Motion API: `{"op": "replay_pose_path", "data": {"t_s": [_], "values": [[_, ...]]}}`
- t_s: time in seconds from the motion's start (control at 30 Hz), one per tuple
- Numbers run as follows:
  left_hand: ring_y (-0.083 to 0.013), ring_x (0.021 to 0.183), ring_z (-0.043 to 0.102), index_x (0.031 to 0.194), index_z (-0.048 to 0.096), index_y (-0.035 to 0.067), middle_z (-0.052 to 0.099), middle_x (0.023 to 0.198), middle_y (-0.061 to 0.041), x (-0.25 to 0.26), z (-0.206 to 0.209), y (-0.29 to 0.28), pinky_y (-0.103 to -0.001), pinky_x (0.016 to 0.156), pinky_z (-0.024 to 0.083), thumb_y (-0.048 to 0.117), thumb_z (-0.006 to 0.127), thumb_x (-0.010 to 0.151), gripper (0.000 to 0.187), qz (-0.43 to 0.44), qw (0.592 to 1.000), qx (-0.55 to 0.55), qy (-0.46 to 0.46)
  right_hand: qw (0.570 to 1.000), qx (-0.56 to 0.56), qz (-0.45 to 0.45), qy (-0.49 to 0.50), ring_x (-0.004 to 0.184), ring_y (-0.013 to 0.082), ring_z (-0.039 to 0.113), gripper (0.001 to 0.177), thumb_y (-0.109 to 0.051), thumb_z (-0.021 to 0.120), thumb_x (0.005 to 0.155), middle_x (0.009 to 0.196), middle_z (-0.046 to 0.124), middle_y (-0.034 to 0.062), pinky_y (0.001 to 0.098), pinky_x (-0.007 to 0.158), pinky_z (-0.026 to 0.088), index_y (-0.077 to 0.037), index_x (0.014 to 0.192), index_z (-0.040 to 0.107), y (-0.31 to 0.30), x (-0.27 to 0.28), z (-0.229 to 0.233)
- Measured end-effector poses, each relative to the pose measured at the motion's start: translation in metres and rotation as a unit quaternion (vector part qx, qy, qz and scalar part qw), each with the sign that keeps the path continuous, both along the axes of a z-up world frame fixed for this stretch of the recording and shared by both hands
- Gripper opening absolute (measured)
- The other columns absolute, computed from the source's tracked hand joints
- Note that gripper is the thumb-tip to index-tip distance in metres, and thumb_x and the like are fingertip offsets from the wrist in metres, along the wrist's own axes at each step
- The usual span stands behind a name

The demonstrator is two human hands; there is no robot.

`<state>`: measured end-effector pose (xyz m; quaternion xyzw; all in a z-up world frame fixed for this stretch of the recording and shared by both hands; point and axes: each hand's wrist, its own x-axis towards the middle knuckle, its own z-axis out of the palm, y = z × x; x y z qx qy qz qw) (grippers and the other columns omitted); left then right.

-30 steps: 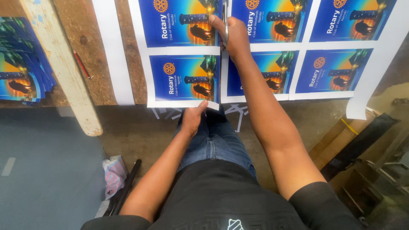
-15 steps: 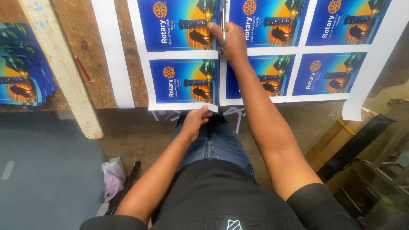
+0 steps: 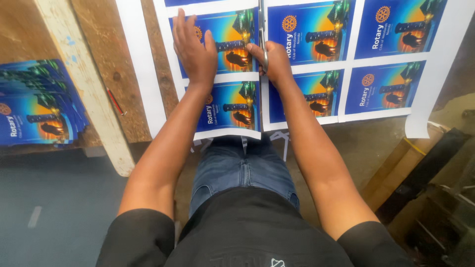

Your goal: The person uses scissors to cut a large sheet of printed paper into individual rectangular sections. They hold the paper steady with one hand while cutting along the printed lines with the other, separating the sections one by one.

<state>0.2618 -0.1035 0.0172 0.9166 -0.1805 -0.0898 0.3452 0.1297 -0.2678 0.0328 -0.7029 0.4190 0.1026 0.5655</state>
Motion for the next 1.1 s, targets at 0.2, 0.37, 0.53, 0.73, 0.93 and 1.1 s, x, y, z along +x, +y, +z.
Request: {"op": "replay_pose_path", "data": {"t_s": [0.2, 0.37, 0.53, 0.73, 0.93, 1.1], "values": [[-0.0305, 0.162, 0.016, 0.163, 0.027, 0.014, 0.011, 0.171, -0.009, 0.026, -0.058, -0.019, -0.050, 0.136, 0.026, 0.051, 0.070, 0.115, 0.074, 0.013, 0.962, 0.242, -0.128, 1.000, -0.008, 0.006, 0.019, 0.047, 0.0121, 0.060, 0.051, -0.060, 0.065, 0.095, 0.063, 0.056, 0.0009, 0.0264, 0.043, 0.042, -0.016, 0.077, 0.044, -0.001, 0.002, 0.004], [-0.0268, 0.165, 0.014, 0.167, 0.013, 0.021, 0.008, 0.175, -0.004, 0.021, -0.054, -0.013, -0.050, 0.138, 0.024, 0.054, 0.060, 0.119, 0.076, 0.000, 0.947, 0.288, -0.142, 1.000, 0.000, 0.000, 0.019, 0.048, 0.0122, 0.061, 0.052, -0.062, 0.065, 0.092, 0.060, 0.057, 0.0004, 0.0263, 0.047, 0.042, -0.017, 0.076, 0.044, -0.001, 0.005, 0.011], [-0.0265, 0.164, 0.013, 0.167, 0.017, 0.020, 0.010, 0.174, -0.004, 0.022, -0.044, -0.014, -0.052, 0.137, 0.021, 0.049, 0.054, 0.117, 0.069, -0.010, 0.945, 0.304, -0.117, 0.999, 0.004, 0.006, 0.043, 0.049, 0.0114, 0.059, 0.055, -0.065, 0.064, 0.090, 0.060, 0.051, -0.0021, 0.0283, 0.048, 0.038, -0.018, 0.073, 0.040, -0.006, 0.015, 0.011], [-0.0282, 0.163, 0.013, 0.166, 0.020, 0.018, 0.013, 0.173, -0.007, 0.022, -0.034, -0.021, -0.052, 0.135, 0.019, 0.045, 0.053, 0.113, 0.068, -0.011, 0.948, 0.302, -0.100, 0.998, 0.035, -0.017, 0.047, 0.048, 0.0141, 0.059, 0.051, -0.061, 0.064, 0.091, 0.058, 0.055, 0.0010, 0.0315, 0.052, 0.042, -0.018, 0.073, 0.043, -0.023, 0.040, 0.021], [-0.0287, 0.161, 0.008, 0.165, 0.021, 0.022, 0.009, 0.173, -0.008, 0.023, -0.055, -0.018, -0.056, 0.128, 0.005, 0.048, 0.049, 0.107, 0.069, 0.007, 0.966, 0.246, -0.080, 0.988, 0.094, -0.110, 0.056, 0.049, 0.0176, 0.067, 0.053, -0.054, 0.081, 0.090, 0.055, 0.060, 0.0089, 0.0263, 0.046, 0.058, -0.008, 0.074, 0.061, -0.025, 0.037, -0.006], [-0.0288, 0.160, 0.010, 0.164, 0.023, 0.023, 0.011, 0.173, -0.007, 0.026, -0.052, -0.020, -0.056, 0.128, 0.008, 0.047, 0.048, 0.107, 0.067, 0.007, 0.969, 0.231, -0.087, 0.993, 0.057, -0.085, 0.054, 0.050, 0.0192, 0.065, 0.055, -0.055, 0.077, 0.094, 0.053, 0.060, 0.0101, 0.0289, 0.050, 0.054, -0.007, 0.073, 0.060, -0.025, 0.038, -0.009]]}}
